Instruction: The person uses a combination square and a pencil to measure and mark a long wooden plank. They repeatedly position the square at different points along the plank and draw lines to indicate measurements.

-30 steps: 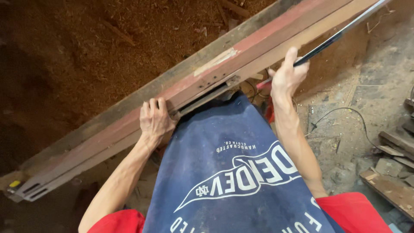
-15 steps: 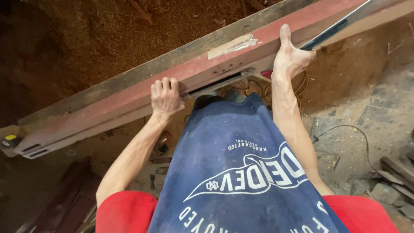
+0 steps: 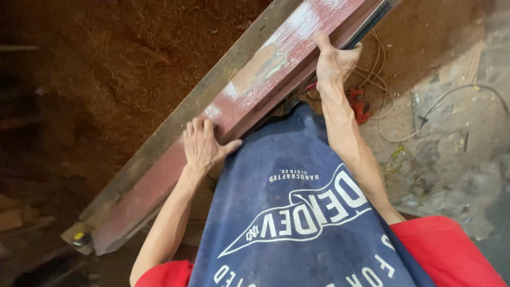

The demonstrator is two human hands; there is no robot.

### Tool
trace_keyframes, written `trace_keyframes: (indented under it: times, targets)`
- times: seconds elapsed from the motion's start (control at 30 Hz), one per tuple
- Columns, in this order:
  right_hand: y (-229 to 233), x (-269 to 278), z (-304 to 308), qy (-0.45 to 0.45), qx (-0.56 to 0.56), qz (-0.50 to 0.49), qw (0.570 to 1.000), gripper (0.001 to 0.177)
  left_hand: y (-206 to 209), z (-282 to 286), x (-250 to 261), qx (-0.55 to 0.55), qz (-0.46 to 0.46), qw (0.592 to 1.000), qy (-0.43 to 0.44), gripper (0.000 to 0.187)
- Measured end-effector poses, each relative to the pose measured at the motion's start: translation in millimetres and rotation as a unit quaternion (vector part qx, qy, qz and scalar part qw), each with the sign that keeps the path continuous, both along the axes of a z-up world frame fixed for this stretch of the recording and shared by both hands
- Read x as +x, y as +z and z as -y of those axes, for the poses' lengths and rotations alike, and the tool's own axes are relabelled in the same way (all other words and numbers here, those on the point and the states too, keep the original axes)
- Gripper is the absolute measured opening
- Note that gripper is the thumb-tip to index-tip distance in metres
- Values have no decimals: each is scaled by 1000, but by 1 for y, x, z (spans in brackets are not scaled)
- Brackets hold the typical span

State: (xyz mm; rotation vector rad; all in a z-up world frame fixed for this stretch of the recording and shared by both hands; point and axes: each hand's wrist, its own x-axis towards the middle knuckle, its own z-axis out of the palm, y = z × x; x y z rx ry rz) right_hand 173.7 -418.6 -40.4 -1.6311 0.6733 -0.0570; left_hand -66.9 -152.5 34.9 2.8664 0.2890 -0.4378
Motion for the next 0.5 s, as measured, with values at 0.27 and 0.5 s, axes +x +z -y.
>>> trace_keyframes:
  times: [0.27,0.5]
  targets:
    - [-18,-21,17,-3,113,53,992,59,-40,14,128,-220,-144,964,49,129]
    - [-19,-25,18,3,167,71,983,60,-44,23,135,-151,-182,969,74,143]
